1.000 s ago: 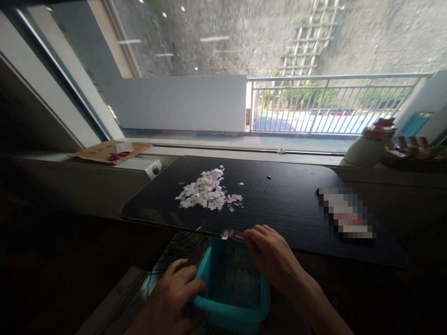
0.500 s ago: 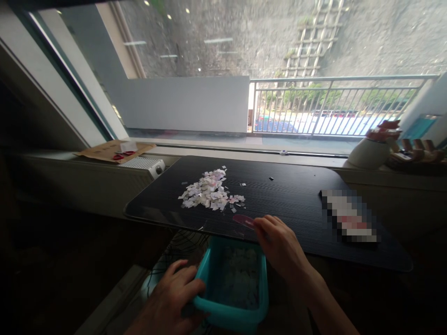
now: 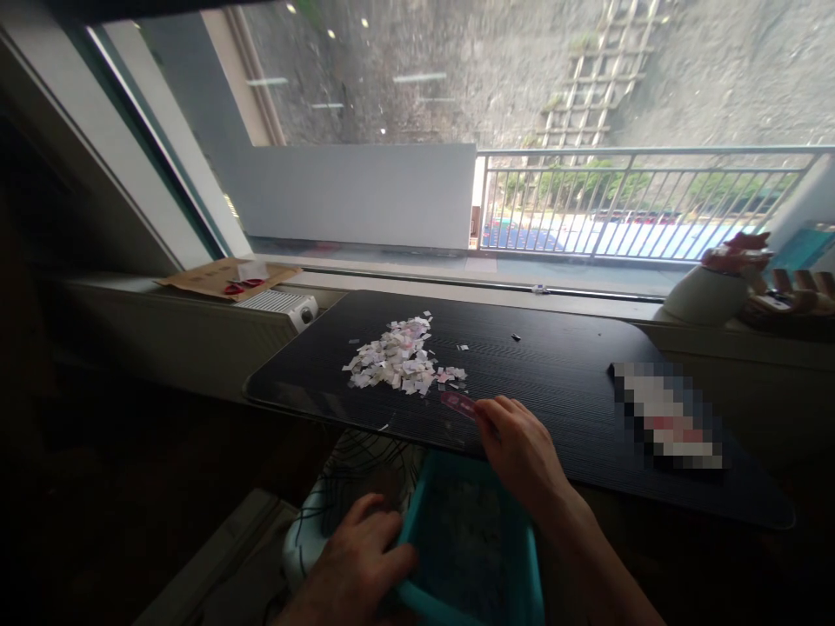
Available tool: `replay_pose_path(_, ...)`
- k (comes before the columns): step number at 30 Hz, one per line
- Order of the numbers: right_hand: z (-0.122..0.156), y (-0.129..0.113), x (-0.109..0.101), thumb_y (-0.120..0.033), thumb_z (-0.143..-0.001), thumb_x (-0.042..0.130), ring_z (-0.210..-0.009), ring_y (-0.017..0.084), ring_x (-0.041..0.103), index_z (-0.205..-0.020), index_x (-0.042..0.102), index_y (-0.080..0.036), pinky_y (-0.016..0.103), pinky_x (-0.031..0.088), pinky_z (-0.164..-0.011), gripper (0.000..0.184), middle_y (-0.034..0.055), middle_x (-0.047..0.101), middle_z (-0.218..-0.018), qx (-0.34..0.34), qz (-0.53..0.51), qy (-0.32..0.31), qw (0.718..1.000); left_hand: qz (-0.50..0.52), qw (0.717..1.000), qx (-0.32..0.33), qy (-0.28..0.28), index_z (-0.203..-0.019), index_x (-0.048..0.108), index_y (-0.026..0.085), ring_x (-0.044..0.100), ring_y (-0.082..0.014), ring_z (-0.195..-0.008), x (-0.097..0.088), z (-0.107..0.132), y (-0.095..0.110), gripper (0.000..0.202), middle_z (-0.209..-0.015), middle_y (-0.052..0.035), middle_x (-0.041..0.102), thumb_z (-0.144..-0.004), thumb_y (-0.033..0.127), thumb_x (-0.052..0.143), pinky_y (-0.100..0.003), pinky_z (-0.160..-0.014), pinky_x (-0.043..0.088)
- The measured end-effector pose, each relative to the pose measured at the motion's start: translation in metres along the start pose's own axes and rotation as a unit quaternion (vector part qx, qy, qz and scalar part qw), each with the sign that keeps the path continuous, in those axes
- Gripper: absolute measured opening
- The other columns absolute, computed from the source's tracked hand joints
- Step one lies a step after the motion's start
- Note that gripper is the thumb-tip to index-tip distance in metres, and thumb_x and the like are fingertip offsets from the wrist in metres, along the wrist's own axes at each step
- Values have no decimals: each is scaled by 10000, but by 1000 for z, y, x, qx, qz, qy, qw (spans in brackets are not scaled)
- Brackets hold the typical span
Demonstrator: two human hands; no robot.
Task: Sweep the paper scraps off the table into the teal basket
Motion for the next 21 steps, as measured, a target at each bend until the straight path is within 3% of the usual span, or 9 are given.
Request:
replay_pose_path(2,-4,9,-2,-251,-903,400,-768,173,578,-965,629,-195,277,428,-640,244,53,645,-885,24,19,29,999,-14,999,44,14,-735,563,217,518,-178,-683,7,-3,8,253,-727,26,506,-689,395,738,-455,-893,338)
replay_pose_path(5,-3,12,2,-248,-898,409,-802,187,578,-954,631,-199,289,427,-663,234,56,647,-898,37,40,36,998,-46,995,72,42,-714,565,222,496,-155,-633,13,-7,16,104,-699,24,497,-781,255,637,-419,-880,346)
replay_pose_path(13,18,-36,16,-244,-929,401,-754,168,539,-894,617,-222,286,401,-690,220,28,611,-806,-47,-13,-42,998,-66,993,91,37,-695,593,233,484,-165,-615,23,-12,24,134,-656,17,497,-769,309,675,-403,-838,359)
replay_pose_path(17,-1,-23,12,-236,-918,418,-811,188,549,-921,624,-202,291,401,-708,209,47,620,-844,-17,16,5,1000,-75,992,89,56,-682,590,234,477,-158,-600,24,-8,20,127,-645,22,480,-762,286,674,-388,-813,359)
replay_pose_path(21,-11,-16,19,-235,-917,417,-804,182,556,-926,628,-195,282,408,-705,215,42,621,-837,-23,12,-19,999,-87,989,90,79,-661,569,234,453,-147,-574,22,-5,18,152,-623,31,464,-745,282,686,-371,-787,362)
Point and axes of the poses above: each hand's wrist, its own z-axis away from the middle knuckle, its own x-axis out of the palm, y = z × x, the point moved 7 cm from there along -z, towards the middle knuckle
